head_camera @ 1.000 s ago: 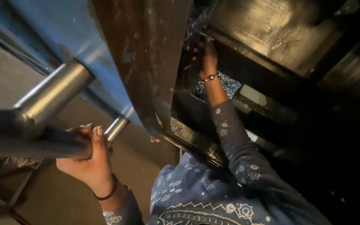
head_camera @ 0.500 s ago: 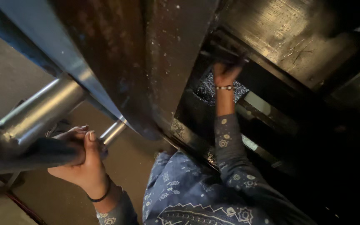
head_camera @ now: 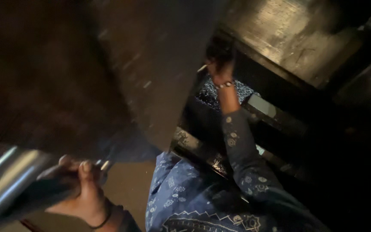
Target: The person wipes metal rods with a cloth, then opens a machine door to remove metal shavings and place them in a bin. The person repeats this cycle several times, wiping each rod and clearing the machine interior before closing the door.
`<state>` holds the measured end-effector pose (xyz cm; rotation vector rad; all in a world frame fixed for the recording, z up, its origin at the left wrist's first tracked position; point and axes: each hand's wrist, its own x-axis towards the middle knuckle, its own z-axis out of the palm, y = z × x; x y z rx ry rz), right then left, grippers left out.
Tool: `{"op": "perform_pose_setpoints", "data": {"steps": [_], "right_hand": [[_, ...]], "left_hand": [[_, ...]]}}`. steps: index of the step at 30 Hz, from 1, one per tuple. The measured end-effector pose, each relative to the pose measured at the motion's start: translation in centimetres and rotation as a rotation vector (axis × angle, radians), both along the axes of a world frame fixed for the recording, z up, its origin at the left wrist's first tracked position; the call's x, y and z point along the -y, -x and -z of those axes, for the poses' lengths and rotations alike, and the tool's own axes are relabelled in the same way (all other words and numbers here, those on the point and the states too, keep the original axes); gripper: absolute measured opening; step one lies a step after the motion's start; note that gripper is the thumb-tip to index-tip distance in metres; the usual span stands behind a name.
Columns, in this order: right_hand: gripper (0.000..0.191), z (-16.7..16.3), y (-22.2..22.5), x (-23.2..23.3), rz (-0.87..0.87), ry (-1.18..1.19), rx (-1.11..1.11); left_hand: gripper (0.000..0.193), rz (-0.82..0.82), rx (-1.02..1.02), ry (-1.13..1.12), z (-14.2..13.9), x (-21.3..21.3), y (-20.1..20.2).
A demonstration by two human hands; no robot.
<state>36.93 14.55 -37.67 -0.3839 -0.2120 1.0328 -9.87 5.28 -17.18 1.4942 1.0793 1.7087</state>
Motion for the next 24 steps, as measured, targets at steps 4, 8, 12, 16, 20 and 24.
{"op": "perform_pose_setpoints", "data": {"steps": [4,8,12,16,20,24], "right_hand": [[0.057,0.8,-0.2,-3.2,0.02,0.174,-0.158],[0.062,1.6,0.5,-4.4,0.067,0.356,0.092],[0.092,0.3,4.2,-1.9,0.631,0.761,0.43],[0.101,-1.7,8.8,1.8,0.54,0.764,0.635],[0.107,-2.4,9.4,3.4,0.485,0.74,0.973],[0.116,-2.2,8.5,4.5,0.327,0.668,0.961]], "left_hand": [[0.059,-0.165,-0.098,-0.007,1.7,-0.3,0.6],[0.054,-0.173,-0.136,0.041,2.3,-0.3,1.0],[0.049,-0.159,-0.145,0.054,2.3,-0.4,1.2],[0.044,-0.155,-0.167,0.076,1.9,-0.2,1.7],[0.039,-0.145,-0.175,0.097,1.8,-0.1,2.2],[0.034,-0.133,-0.184,0.117,1.5,-0.4,2.0]]}}
